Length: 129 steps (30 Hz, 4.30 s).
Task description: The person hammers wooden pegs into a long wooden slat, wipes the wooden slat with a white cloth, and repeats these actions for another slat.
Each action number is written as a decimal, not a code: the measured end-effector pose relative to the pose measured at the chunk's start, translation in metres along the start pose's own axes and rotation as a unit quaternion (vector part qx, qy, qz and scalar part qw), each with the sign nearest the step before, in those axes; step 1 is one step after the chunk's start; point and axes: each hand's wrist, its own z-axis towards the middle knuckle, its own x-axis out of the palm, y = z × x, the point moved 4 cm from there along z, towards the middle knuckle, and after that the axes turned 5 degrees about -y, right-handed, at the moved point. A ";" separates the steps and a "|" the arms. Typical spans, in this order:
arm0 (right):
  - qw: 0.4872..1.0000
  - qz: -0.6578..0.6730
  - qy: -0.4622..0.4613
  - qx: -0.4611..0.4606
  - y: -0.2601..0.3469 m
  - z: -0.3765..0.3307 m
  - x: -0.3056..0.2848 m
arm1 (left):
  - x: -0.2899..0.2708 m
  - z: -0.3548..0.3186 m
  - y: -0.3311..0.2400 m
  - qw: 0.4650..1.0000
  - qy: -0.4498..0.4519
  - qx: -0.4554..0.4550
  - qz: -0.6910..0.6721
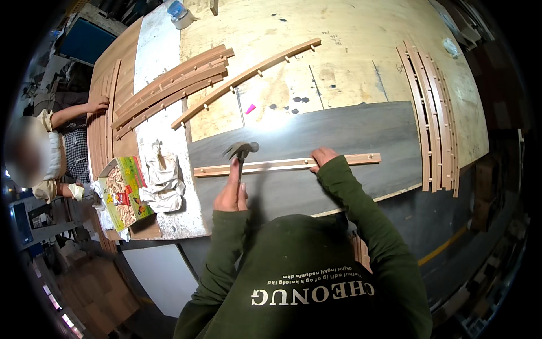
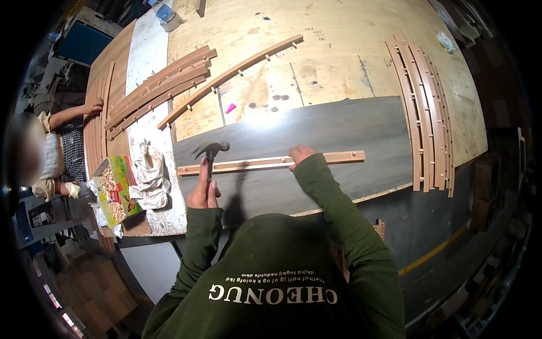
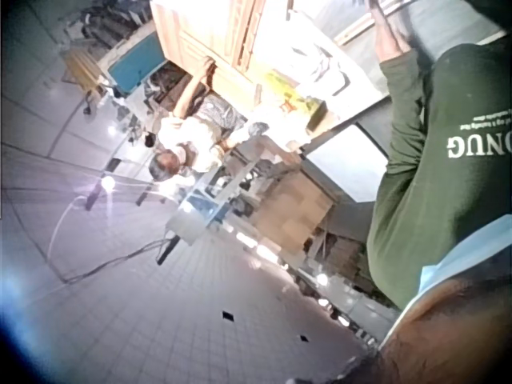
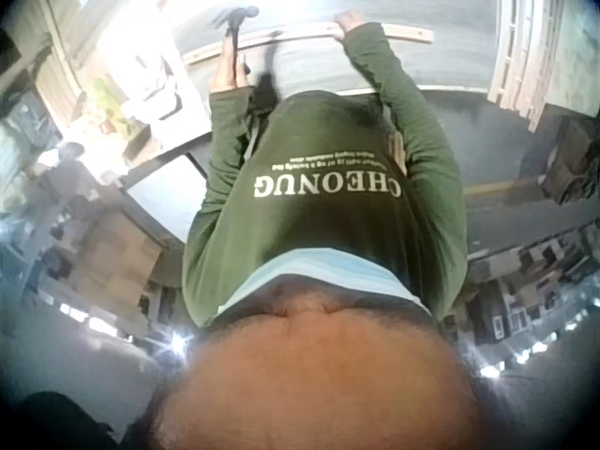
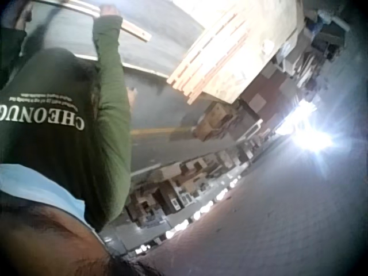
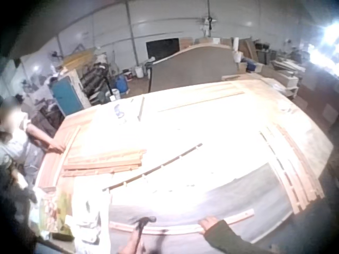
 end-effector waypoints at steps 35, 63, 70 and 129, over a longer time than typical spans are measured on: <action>0.999 -0.005 -0.022 -0.047 0.009 -0.009 -0.007 | -0.030 -0.017 0.022 0.994 -0.075 0.013 0.084; 0.999 -0.025 0.001 -0.032 0.021 -0.012 -0.008 | -0.051 -0.044 0.112 0.970 -0.125 -0.151 0.144; 0.999 -0.038 -0.006 -0.031 0.015 -0.007 -0.007 | -0.064 -0.048 0.100 0.956 -0.228 -0.180 -0.043; 0.946 0.274 0.010 -0.173 0.157 -0.025 -0.109 | -0.068 0.011 -0.097 0.788 -0.116 0.066 -0.601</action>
